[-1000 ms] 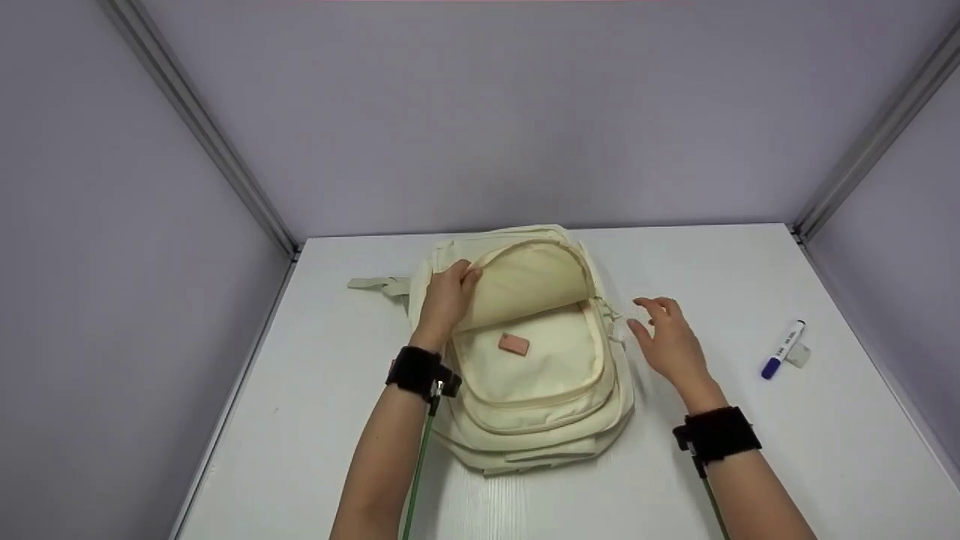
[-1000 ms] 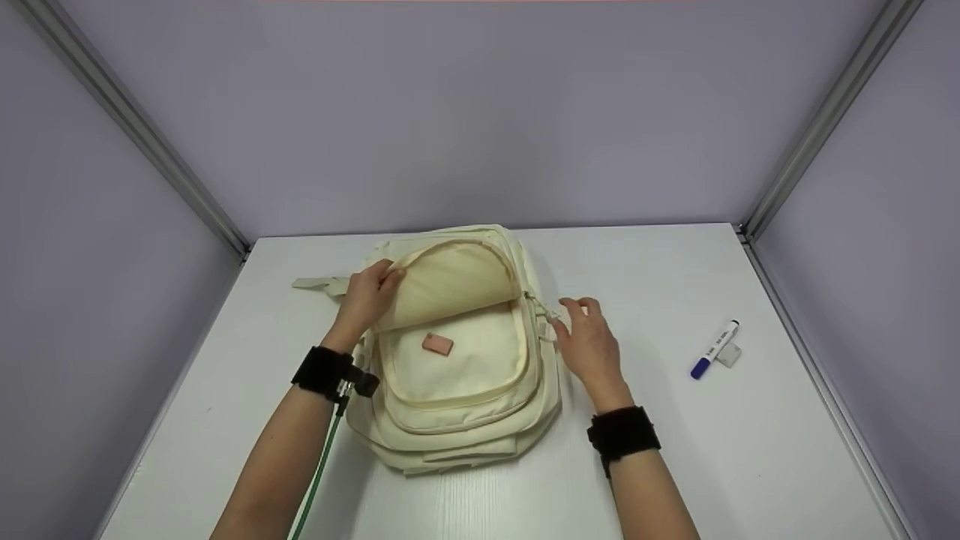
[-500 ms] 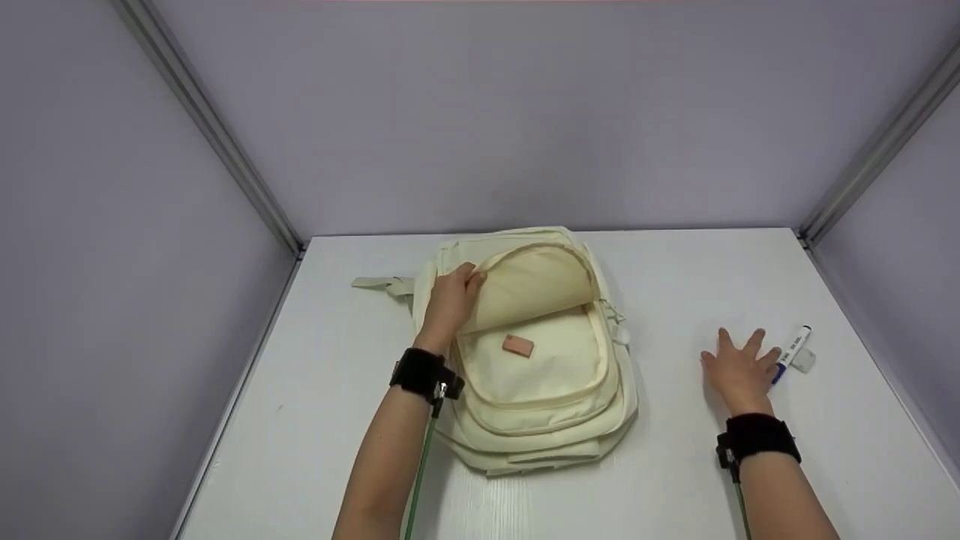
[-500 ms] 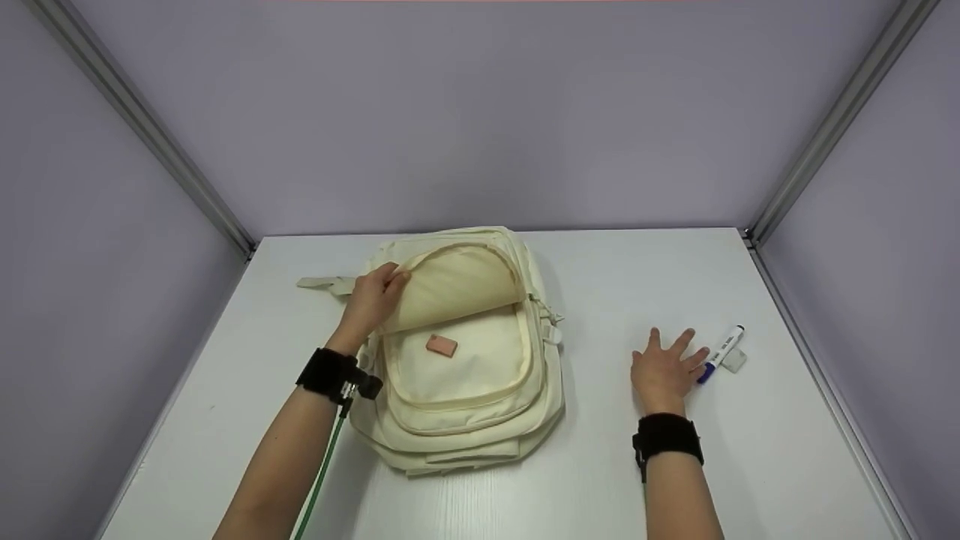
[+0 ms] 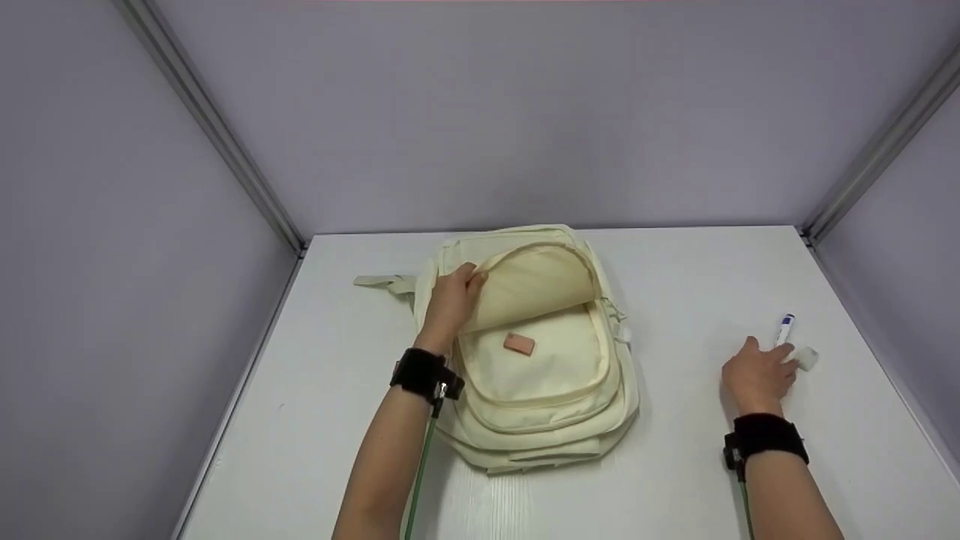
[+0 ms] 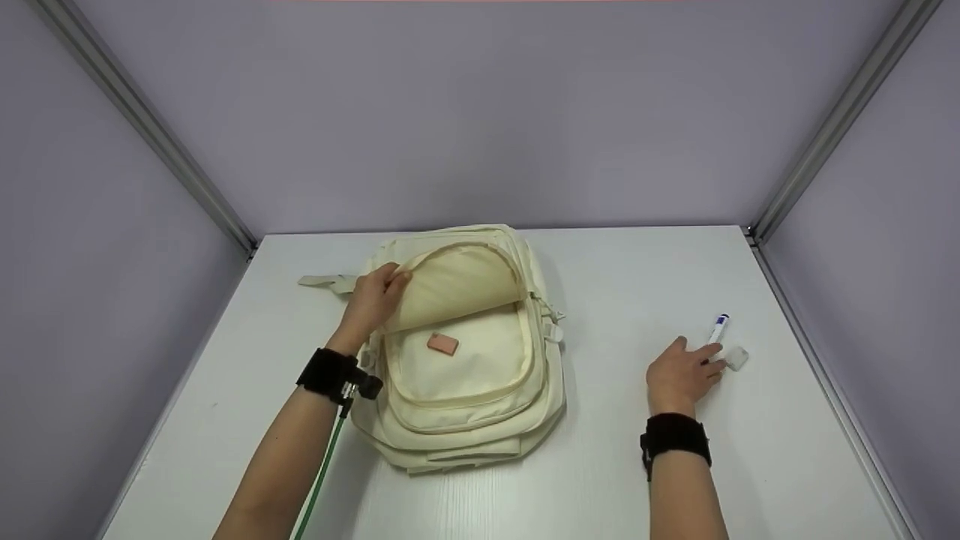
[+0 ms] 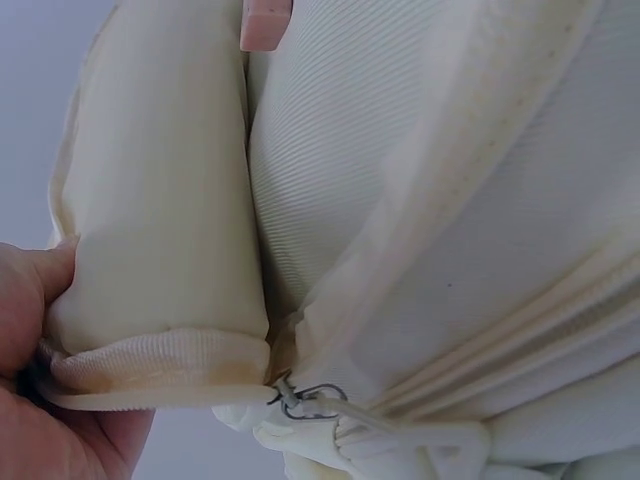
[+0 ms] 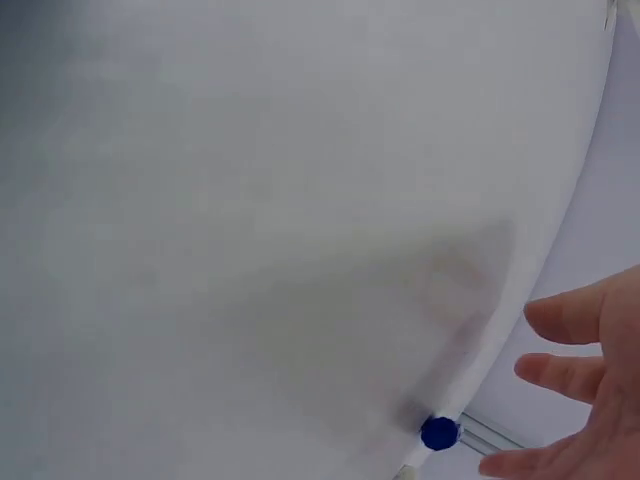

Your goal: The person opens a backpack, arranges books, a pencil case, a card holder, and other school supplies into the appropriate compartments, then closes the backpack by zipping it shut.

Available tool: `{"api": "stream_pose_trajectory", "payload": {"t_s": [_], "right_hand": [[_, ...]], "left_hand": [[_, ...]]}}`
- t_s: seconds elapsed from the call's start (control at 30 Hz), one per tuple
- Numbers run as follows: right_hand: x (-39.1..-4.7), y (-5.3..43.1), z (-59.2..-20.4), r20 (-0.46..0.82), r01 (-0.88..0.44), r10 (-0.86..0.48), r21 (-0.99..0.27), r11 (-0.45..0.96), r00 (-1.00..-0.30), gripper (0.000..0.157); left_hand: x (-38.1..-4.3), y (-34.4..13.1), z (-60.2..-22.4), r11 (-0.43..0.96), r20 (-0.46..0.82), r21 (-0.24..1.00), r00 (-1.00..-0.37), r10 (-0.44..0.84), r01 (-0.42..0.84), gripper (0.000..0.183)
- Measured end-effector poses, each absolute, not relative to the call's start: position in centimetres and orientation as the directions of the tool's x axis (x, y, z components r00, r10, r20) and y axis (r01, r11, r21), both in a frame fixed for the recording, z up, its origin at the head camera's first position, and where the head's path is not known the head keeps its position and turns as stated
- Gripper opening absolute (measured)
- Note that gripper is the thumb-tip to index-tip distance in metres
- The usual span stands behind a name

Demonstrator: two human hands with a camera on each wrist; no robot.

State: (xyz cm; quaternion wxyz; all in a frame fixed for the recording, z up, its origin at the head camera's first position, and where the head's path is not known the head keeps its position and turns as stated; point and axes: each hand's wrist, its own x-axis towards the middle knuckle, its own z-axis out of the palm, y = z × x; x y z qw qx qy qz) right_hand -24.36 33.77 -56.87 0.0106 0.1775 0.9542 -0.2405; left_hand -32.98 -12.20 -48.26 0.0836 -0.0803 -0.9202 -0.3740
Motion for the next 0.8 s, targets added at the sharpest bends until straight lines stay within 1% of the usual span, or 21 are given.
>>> {"api": "stream_pose_trajectory", "payload": {"t_s": [0.1,0.23,0.33,0.47,0.67,0.8], "right_hand": [[-24.2,33.7,-56.9,-0.140,0.342,0.314,-0.451,0.824,-0.939,0.030],[-24.6,33.6,-57.1,-0.095,0.294,0.279,-0.393,0.871,-0.955,0.021],[-25.0,33.5,-57.0,-0.079,0.291,0.282,-0.374,0.880,-0.956,0.018],[-25.3,33.3,-56.7,-0.123,0.292,0.265,-0.367,0.883,-0.956,0.018],[-25.7,32.2,-55.1,-0.177,0.215,0.156,-0.392,0.894,-0.972,0.015],[-26.1,30.9,-53.4,-0.139,0.137,0.085,-0.422,0.896,-0.987,0.010]], "left_hand": [[-32.9,-12.3,-48.3,0.702,0.224,0.678,-0.971,0.083,0.217,0.024],[-32.8,-12.3,-48.3,0.676,0.245,0.694,-0.964,0.102,0.247,0.024],[-32.8,-12.3,-48.4,0.664,0.250,0.702,-0.962,0.112,0.259,0.024],[-32.8,-12.3,-48.6,0.665,0.240,0.704,-0.965,0.106,0.248,0.025],[-33.0,-12.2,-48.7,0.665,0.266,0.697,-0.958,0.106,0.268,0.024],[-33.0,-12.2,-48.7,0.667,0.289,0.688,-0.951,0.109,0.285,0.025]]}}
